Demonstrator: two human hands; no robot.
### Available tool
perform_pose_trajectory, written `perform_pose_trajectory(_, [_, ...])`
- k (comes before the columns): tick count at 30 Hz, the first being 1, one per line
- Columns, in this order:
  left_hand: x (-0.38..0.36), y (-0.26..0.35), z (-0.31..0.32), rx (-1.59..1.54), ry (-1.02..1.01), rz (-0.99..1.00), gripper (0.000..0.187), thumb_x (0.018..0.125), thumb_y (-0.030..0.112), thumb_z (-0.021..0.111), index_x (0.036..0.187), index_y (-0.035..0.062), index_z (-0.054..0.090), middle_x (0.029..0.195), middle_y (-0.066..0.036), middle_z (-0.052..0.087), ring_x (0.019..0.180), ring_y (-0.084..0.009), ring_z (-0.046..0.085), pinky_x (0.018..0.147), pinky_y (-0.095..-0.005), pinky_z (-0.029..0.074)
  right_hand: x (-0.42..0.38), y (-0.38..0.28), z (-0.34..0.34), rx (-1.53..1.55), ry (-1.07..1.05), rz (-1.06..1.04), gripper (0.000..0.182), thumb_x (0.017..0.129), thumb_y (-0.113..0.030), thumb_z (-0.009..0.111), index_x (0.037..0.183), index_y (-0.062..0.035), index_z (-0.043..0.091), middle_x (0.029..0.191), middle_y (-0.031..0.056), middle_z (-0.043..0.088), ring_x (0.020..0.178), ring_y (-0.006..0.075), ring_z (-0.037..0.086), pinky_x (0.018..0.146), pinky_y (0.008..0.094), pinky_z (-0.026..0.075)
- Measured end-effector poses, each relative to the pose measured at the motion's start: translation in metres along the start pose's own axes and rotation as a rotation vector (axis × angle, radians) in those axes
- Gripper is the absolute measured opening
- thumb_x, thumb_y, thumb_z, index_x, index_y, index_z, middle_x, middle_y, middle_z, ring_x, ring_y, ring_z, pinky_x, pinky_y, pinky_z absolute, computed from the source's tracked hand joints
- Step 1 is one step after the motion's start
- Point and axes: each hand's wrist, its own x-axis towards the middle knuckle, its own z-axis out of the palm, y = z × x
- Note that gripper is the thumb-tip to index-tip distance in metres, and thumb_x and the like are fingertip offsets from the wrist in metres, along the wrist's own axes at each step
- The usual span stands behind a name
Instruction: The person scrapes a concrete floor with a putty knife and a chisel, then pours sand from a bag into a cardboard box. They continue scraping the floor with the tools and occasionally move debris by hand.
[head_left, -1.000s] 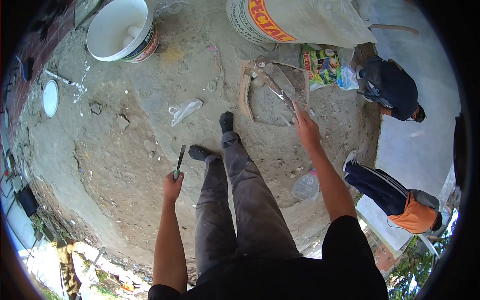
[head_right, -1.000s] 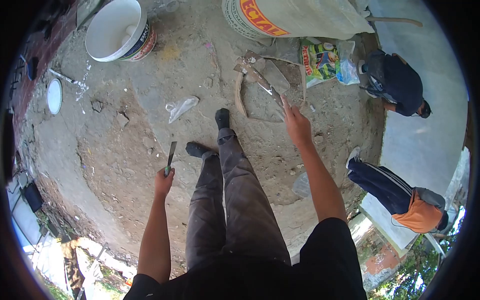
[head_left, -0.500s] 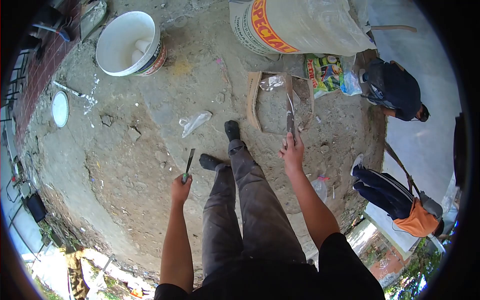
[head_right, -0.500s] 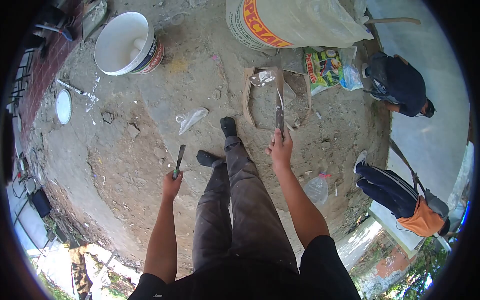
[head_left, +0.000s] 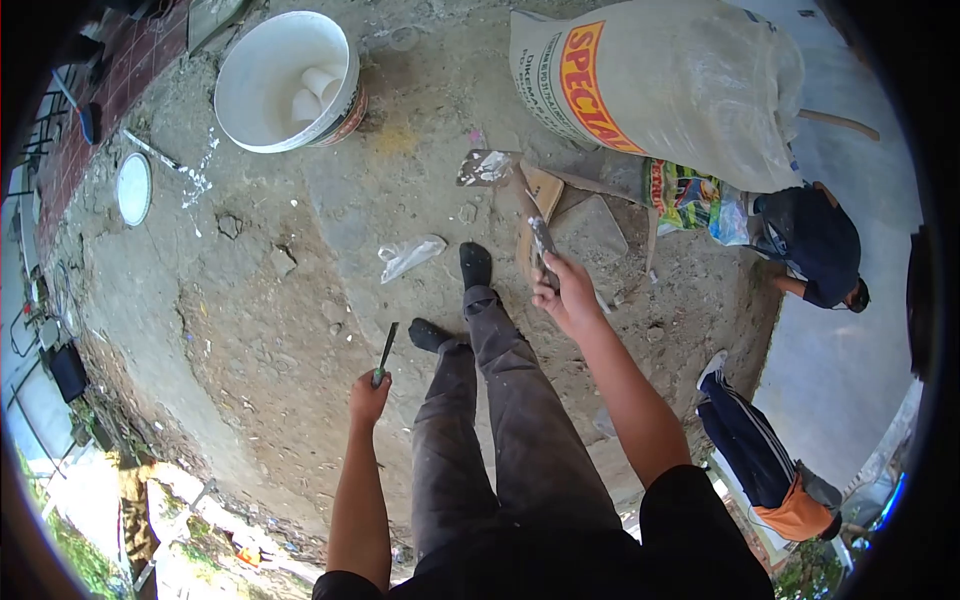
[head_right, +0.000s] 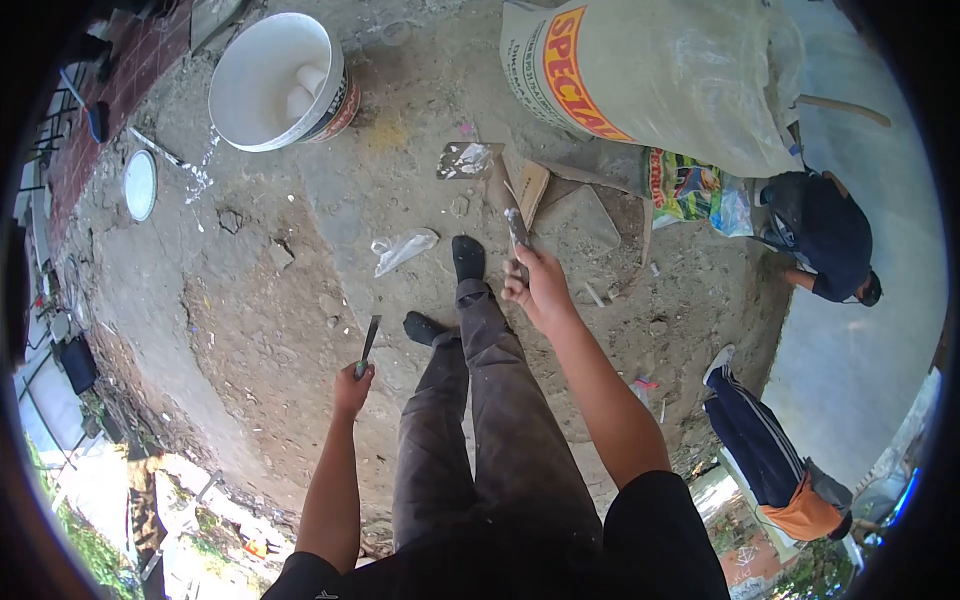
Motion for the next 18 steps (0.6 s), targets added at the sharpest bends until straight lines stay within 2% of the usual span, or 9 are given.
perform_pose_trajectory(1, [0.005,0.010,0.000,-0.011,0.002,-0.016,0.025,0.084,0.026,0.066,0.086,0.0012,0.065,0.064,-0.015,0.059,0.056,-0.0271,0.055,0.057,-0.0396,0.043,0.025,-0.005,0.002,-0.104,-0.003,-0.049,0.019,0.097,-0.019,0.051,0.112,-0.0065,0.050,0.071,0.0029,0.048,0.050,0.0112,0.042,0.053,0.0324,0.046])
perform_pose_trajectory(3, [0.020,0.027,0.005,-0.021,-0.009,-0.041,0.025,0.084,0.026,0.066,0.085,0.0009,0.065,0.063,-0.015,0.058,0.056,-0.0273,0.054,0.056,-0.0398,0.042,0.073,-0.026,0.010,-0.589,0.085,-0.188,0.028,0.095,-0.018,0.053,0.120,-0.0044,0.049,0.077,0.0080,0.055,0.055,0.0161,0.054,0.057,0.0353,0.051])
perform_pose_trajectory(5, [0.041,0.046,0.013,-0.034,0.001,-0.013,0.025,0.085,0.026,0.066,0.083,0.0006,0.064,0.062,-0.015,0.057,0.054,-0.0259,0.052,0.055,-0.0396,0.041,0.124,-0.048,0.015,-1.039,0.198,-0.287,0.046,0.093,-0.020,0.054,0.135,-0.0049,0.042,0.091,0.0180,0.064,0.075,0.0287,0.066,0.069,0.0420,0.054])
perform_pose_trajectory(6, [0.051,0.049,0.022,-0.043,-0.004,-0.023,0.025,0.085,0.026,0.066,0.083,0.0006,0.064,0.062,-0.015,0.057,0.054,-0.0259,0.052,0.055,-0.0396,0.041,0.156,-0.053,0.006,-1.051,0.197,-0.278,0.046,0.093,-0.020,0.054,0.135,-0.0049,0.042,0.091,0.0180,0.064,0.075,0.0287,0.066,0.069,0.0420,0.054])
perform_pose_trajectory(8, [0.082,0.050,0.043,-0.204,0.029,-0.026,0.025,0.086,0.026,0.066,0.082,0.0006,0.064,0.062,-0.014,0.057,0.054,-0.0239,0.051,0.054,-0.0384,0.041,0.228,-0.060,-0.015,-1.642,0.253,-0.675,0.057,0.092,-0.021,0.053,0.145,-0.0096,0.033,0.106,0.0246,0.065,0.096,0.0379,0.065,0.083,0.0466,0.051])
perform_pose_trajectory(9, [0.090,0.059,0.049,-0.209,0.025,-0.045,0.025,0.086,0.026,0.066,0.082,0.0006,0.064,0.062,-0.014,0.057,0.054,-0.0239,0.051,0.054,-0.0384,0.041,0.239,-0.073,-0.004,-1.647,0.243,-0.591,0.057,0.093,-0.021,0.052,0.146,-0.0109,0.032,0.107,0.0254,0.064,0.100,0.0398,0.062,0.087,0.0480,0.049])
perform_pose_trajectory(11, [0.100,0.081,0.061,-0.425,0.061,-0.083,0.030,0.091,0.026,0.065,0.071,0.0047,0.057,0.054,0.001,0.051,0.046,-0.0067,0.045,0.044,-0.0268,0.035,0.265,-0.087,0.008,-1.683,0.234,-0.509,0.057,0.093,-0.021,0.051,0.146,-0.0124,0.032,0.109,0.0256,0.064,0.105,0.0412,0.060,0.091,0.0493,0.047])
perform_pose_trajectory(15, [0.099,0.068,0.091,-0.335,0.044,-0.062,0.031,0.090,0.027,0.065,0.070,0.0049,0.057,0.054,0.000,0.051,0.046,-0.0076,0.047,0.044,-0.0276,0.036,0.317,-0.092,0.010,-1.699,0.260,-0.475,0.056,0.092,-0.022,0.050,0.145,-0.0124,0.035,0.114,0.0242,0.063,0.109,0.0401,0.059,0.093,0.0474,0.046])
perform_pose_trajectory(18, [0.080,0.048,0.100,-0.269,0.018,-0.129,0.032,0.090,0.026,0.065,0.068,0.0049,0.055,0.053,0.000,0.051,0.045,-0.0082,0.047,0.043,-0.0283,0.036,0.340,-0.087,0.003,-1.603,0.300,-0.571,0.054,0.091,-0.022,0.051,0.143,-0.0117,0.039,0.120,0.0236,0.061,0.112,0.0395,0.058,0.095,0.0452,0.046])
